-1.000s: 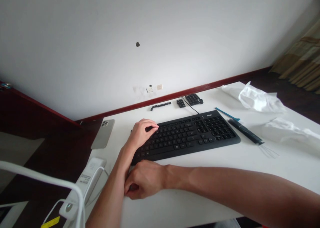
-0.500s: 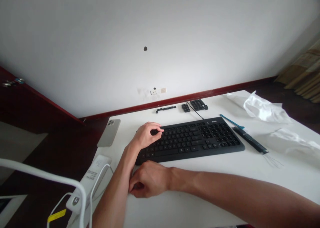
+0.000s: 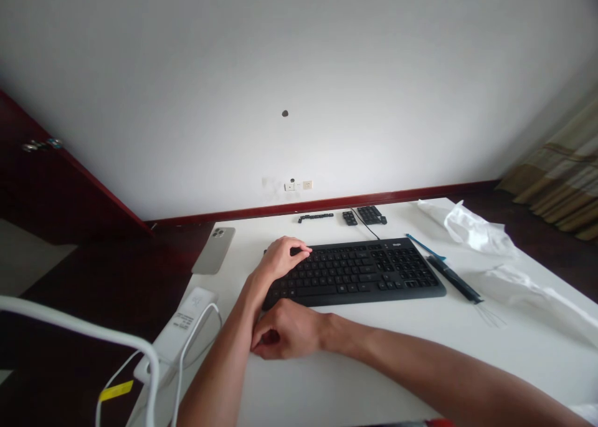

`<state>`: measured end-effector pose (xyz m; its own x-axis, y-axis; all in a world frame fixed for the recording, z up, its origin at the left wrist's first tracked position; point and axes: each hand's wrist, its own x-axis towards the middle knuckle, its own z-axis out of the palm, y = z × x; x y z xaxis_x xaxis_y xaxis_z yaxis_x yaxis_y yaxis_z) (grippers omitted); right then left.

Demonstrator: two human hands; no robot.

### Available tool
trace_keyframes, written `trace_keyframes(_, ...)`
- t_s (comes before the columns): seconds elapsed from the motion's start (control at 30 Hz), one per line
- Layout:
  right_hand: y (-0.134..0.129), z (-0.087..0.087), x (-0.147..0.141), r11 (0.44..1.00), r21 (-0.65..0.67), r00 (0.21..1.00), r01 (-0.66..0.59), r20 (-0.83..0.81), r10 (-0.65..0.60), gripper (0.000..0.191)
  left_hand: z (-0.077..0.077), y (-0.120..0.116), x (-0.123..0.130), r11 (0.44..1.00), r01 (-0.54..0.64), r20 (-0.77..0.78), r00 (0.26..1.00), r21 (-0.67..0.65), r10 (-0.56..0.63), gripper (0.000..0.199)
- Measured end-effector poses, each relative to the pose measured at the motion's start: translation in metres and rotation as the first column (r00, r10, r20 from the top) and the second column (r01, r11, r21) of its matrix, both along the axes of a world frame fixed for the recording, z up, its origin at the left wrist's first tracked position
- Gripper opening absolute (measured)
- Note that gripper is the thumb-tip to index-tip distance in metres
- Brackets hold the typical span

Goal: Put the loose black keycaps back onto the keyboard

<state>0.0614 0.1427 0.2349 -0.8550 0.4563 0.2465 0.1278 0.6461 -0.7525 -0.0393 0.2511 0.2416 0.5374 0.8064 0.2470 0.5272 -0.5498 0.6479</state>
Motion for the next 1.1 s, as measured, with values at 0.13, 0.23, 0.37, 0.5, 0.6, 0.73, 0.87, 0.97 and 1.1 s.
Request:
trace_keyframes(0.13,0.023,0.023,0.026,0.958,0.144,0.969,0.247,-0.059,-0.241,0.021,0.009,-0.005,0.0,0.999,-0.035,-0.018,0.999,-0.014,0.034,0.014)
trace_keyframes(0.23,0.052,0.038,0.063,0.749,0.197,0.773,0.632,-0.086,-0.629,0.019,0.012,-0.005,0.0,0.999,-0.048,-0.095,0.994,-0.02,0.046,0.016)
trace_keyframes(0.37,0.079,0.032,0.11,0.613,0.128,0.618,0.78,-0.001,-0.786,0.02,0.008,-0.003,0.001,0.999,-0.052,-0.026,0.998,-0.017,0.052,0.014)
trace_keyframes(0.5,0.084,0.018,0.124,0.699,0.048,0.696,0.714,0.06,-0.715,0.018,0.005,-0.003,0.002,0.998,-0.056,-0.017,0.998,-0.03,0.055,0.013)
trace_keyframes(0.6,0.082,0.015,0.12,0.701,0.041,0.7,0.712,0.038,-0.713,0.018,0.006,-0.004,0.002,0.998,-0.056,-0.013,0.998,-0.032,0.056,0.013)
trace_keyframes(0.73,0.081,0.016,0.117,0.704,0.036,0.703,0.709,0.041,-0.71,0.016,0.006,-0.003,0.001,0.997,-0.063,-0.031,0.998,-0.053,0.062,0.012)
trace_keyframes(0.87,0.083,0.014,0.117,0.701,0.049,0.701,0.711,0.03,-0.713,0.014,0.005,-0.003,0.001,0.995,-0.08,-0.047,0.996,-0.053,0.077,0.01)
trace_keyframes(0.97,0.083,0.013,0.117,0.701,0.048,0.7,0.711,0.039,-0.713,0.014,0.005,-0.003,0.001,0.994,-0.091,-0.039,0.995,-0.056,0.089,0.011)
trace_keyframes(1.1,0.084,0.012,0.117,0.704,0.043,0.703,0.709,0.04,-0.71,0.014,0.006,-0.004,0.0,0.975,-0.221,-0.067,0.974,-0.036,0.218,0.02)
